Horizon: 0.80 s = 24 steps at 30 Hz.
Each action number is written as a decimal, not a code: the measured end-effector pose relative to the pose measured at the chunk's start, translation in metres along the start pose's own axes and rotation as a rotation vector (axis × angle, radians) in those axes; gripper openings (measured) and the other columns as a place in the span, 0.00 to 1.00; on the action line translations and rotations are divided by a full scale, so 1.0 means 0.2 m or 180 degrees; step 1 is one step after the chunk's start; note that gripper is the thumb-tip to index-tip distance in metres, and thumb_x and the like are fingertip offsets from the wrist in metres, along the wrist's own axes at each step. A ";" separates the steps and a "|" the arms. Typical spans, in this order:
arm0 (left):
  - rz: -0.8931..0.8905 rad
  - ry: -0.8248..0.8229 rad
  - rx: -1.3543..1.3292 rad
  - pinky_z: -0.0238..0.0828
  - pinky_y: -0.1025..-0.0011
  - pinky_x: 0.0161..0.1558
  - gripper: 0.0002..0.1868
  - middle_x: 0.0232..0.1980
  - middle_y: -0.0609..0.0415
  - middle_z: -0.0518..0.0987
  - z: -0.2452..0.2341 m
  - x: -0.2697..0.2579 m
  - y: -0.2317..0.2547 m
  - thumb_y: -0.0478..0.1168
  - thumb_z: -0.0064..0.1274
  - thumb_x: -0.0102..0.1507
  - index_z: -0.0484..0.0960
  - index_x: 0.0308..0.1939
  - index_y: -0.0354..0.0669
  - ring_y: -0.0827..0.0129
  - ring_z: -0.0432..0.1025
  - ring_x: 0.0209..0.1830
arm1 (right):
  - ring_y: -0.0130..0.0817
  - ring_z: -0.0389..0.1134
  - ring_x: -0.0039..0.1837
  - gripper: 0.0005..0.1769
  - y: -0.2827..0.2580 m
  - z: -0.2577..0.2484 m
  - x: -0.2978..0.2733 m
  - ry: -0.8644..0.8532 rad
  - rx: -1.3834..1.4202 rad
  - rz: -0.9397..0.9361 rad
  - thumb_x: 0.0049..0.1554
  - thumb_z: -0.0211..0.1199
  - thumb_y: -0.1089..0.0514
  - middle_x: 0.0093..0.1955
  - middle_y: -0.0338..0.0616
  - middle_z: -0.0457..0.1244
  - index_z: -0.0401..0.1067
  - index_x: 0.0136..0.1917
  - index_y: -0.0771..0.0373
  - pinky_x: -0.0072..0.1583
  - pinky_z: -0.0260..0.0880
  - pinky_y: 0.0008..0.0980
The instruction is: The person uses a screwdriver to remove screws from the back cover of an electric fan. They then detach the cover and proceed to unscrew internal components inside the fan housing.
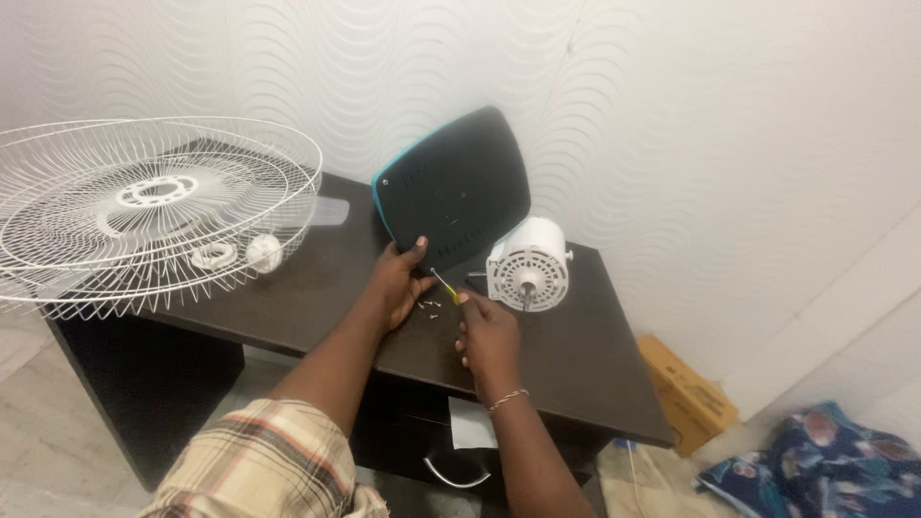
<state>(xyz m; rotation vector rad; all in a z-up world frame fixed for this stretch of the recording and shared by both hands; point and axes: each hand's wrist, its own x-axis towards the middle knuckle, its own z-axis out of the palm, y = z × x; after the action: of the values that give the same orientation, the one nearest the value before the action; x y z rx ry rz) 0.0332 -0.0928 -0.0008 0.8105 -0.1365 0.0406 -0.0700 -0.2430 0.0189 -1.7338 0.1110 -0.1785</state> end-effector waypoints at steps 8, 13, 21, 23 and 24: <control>-0.0070 -0.0026 -0.0071 0.63 0.47 0.69 0.42 0.73 0.32 0.63 -0.01 0.00 0.00 0.45 0.53 0.64 0.49 0.74 0.31 0.44 0.61 0.75 | 0.22 0.62 0.28 0.22 -0.03 0.01 0.00 -0.0090 0.0154 -0.0112 0.61 0.60 0.53 0.35 0.40 0.66 0.72 0.65 0.64 0.28 0.60 0.23; -0.0050 -0.0015 -0.0040 0.62 0.46 0.69 0.41 0.73 0.32 0.63 -0.01 0.00 0.00 0.46 0.54 0.64 0.51 0.73 0.31 0.43 0.62 0.74 | 0.22 0.61 0.28 0.20 -0.03 0.01 0.00 -0.0076 0.0024 -0.0077 0.61 0.59 0.52 0.35 0.41 0.67 0.72 0.64 0.63 0.28 0.58 0.22; -0.0175 0.0218 0.0008 0.62 0.45 0.72 0.42 0.73 0.28 0.62 -0.01 0.01 -0.01 0.46 0.54 0.64 0.48 0.74 0.31 0.43 0.61 0.75 | 0.22 0.60 0.27 0.19 -0.03 0.01 0.00 -0.0075 0.0164 -0.0087 0.60 0.62 0.52 0.33 0.40 0.66 0.76 0.60 0.66 0.27 0.56 0.22; -0.0034 0.0004 0.0031 0.62 0.45 0.71 0.42 0.73 0.31 0.63 -0.02 0.00 -0.01 0.46 0.55 0.63 0.51 0.73 0.30 0.44 0.61 0.75 | 0.21 0.60 0.27 0.19 -0.03 0.01 0.00 -0.0062 0.0098 -0.0040 0.60 0.62 0.52 0.33 0.40 0.66 0.75 0.60 0.65 0.27 0.56 0.22; 0.0034 -0.0104 0.0044 0.63 0.45 0.70 0.42 0.73 0.33 0.63 -0.02 0.00 -0.01 0.47 0.55 0.63 0.52 0.73 0.29 0.44 0.61 0.74 | 0.21 0.60 0.27 0.19 -0.03 0.01 -0.01 -0.0049 0.0024 0.0002 0.60 0.62 0.52 0.33 0.40 0.66 0.75 0.60 0.64 0.27 0.57 0.22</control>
<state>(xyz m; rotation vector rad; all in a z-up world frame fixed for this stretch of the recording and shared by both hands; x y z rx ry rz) 0.0338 -0.0912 -0.0044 0.8243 -0.1716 0.0386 -0.0708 -0.2395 0.0250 -1.7274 0.0995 -0.1649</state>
